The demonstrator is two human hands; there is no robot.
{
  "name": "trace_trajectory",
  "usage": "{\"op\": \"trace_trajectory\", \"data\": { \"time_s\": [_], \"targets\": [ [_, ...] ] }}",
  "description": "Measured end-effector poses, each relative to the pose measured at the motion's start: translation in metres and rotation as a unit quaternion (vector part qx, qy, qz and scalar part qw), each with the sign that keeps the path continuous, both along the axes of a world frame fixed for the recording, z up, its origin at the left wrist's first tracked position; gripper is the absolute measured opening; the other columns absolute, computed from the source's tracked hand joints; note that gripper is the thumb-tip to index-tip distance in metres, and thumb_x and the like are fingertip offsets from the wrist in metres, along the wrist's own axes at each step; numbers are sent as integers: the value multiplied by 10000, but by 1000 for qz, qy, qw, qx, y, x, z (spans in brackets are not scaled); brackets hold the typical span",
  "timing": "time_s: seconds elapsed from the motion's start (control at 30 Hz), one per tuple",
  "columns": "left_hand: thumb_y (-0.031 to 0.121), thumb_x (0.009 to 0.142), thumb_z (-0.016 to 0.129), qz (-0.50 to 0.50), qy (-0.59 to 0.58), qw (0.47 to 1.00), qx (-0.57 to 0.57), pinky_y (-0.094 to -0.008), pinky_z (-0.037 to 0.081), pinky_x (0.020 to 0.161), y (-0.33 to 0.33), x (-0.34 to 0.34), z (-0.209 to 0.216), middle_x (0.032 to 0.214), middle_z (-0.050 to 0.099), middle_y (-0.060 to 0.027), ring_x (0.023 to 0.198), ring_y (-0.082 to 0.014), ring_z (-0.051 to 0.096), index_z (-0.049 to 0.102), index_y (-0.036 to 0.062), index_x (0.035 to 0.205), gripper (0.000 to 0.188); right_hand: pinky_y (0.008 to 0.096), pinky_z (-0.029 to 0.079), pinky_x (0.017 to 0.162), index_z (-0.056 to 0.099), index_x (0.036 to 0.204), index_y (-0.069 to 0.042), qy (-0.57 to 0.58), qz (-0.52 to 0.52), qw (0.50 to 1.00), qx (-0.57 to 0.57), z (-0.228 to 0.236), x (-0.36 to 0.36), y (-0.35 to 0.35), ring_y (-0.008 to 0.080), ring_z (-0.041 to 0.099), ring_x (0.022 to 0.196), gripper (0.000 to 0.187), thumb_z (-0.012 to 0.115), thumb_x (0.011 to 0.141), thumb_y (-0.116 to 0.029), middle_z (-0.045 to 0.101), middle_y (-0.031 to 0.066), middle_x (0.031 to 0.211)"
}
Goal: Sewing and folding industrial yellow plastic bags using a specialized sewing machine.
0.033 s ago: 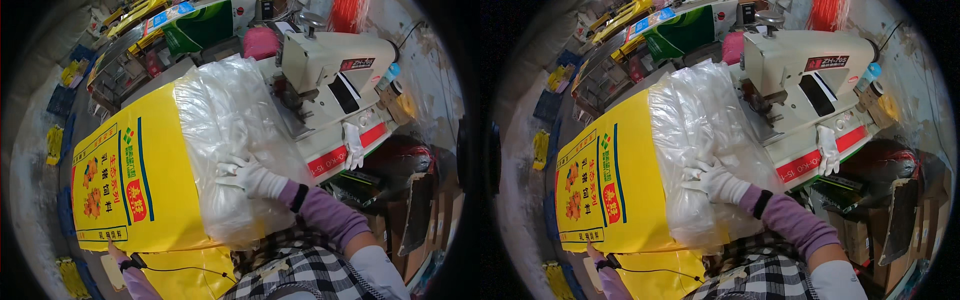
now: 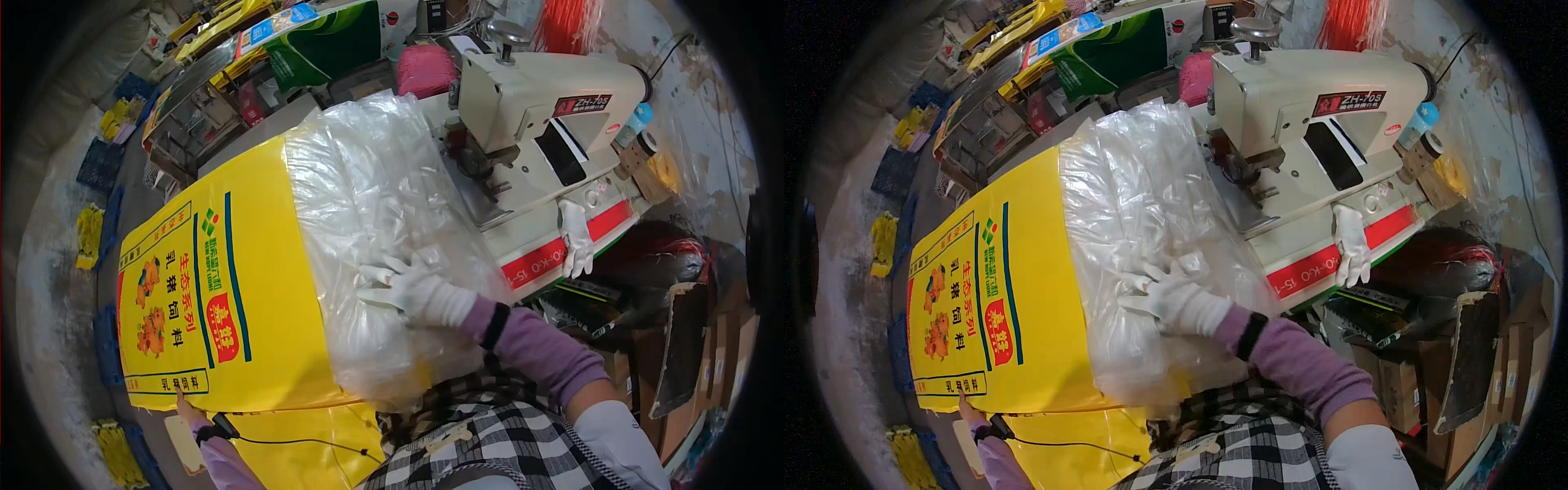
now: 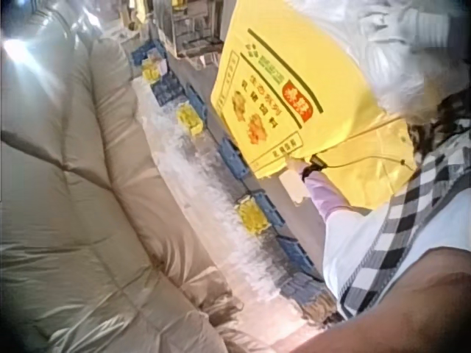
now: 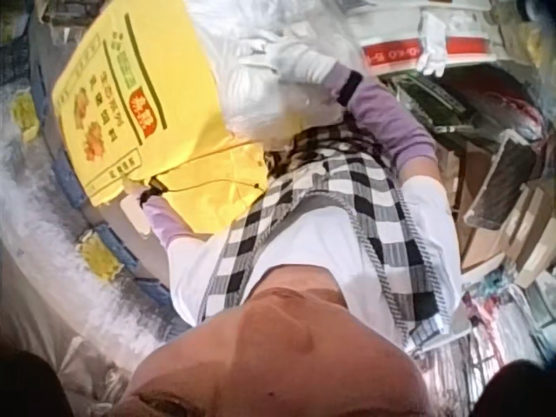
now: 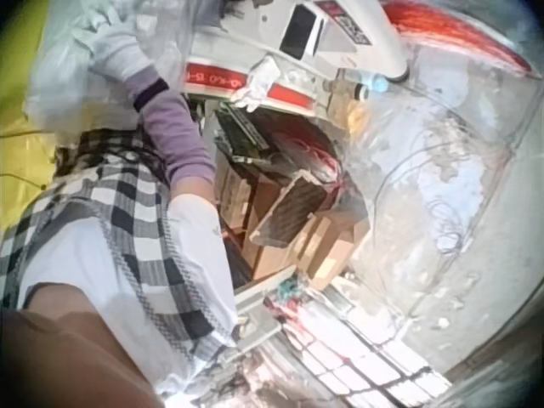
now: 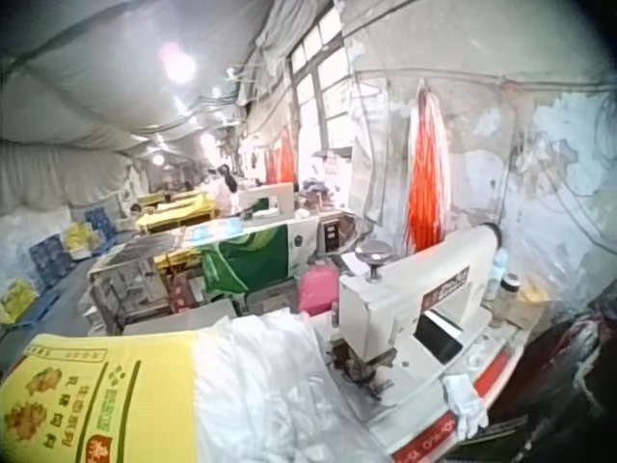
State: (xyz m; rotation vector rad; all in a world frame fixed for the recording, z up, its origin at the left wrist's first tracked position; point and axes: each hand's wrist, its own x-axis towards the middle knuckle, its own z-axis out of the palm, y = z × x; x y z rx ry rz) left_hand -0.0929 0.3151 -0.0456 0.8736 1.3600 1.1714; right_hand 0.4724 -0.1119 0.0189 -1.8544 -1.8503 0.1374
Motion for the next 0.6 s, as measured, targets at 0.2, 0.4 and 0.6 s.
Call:
{"op": "trace_trajectory", "data": {
  "time_s": [0.2,0.4,0.6],
  "targets": [
    [430,957,539,-24,63,994,-82,-473,522,861,-92,76,5,1266,583,-155,1076,-325,606,461,46,1358,560,668,182,1084,501,1369,-236,-95,-105,990,30,-39,-3,-8,341,266,1405,575,601,805,-287,375,112,1490],
    [108,942,573,62,421,873,240,-420,393,1026,-230,105,-14,1347,469,-230,1233,-351,455,356,-59,1400,534,403,323,1102,479,1385,-139,262,28,965,-14,12,48,-53,312,420,1300,687,728,752,-238,523,167,1325],
    [317,955,588,31,-81,996,0,-261,451,646,-282,199,24,870,571,-7,729,-99,522,582,113,1042,221,416,276,1125,413,1422,-114,183,66,981,21,59,-69,-13,292,374,1335,758,726,790,-392,393,170,1437]
  ]
}}
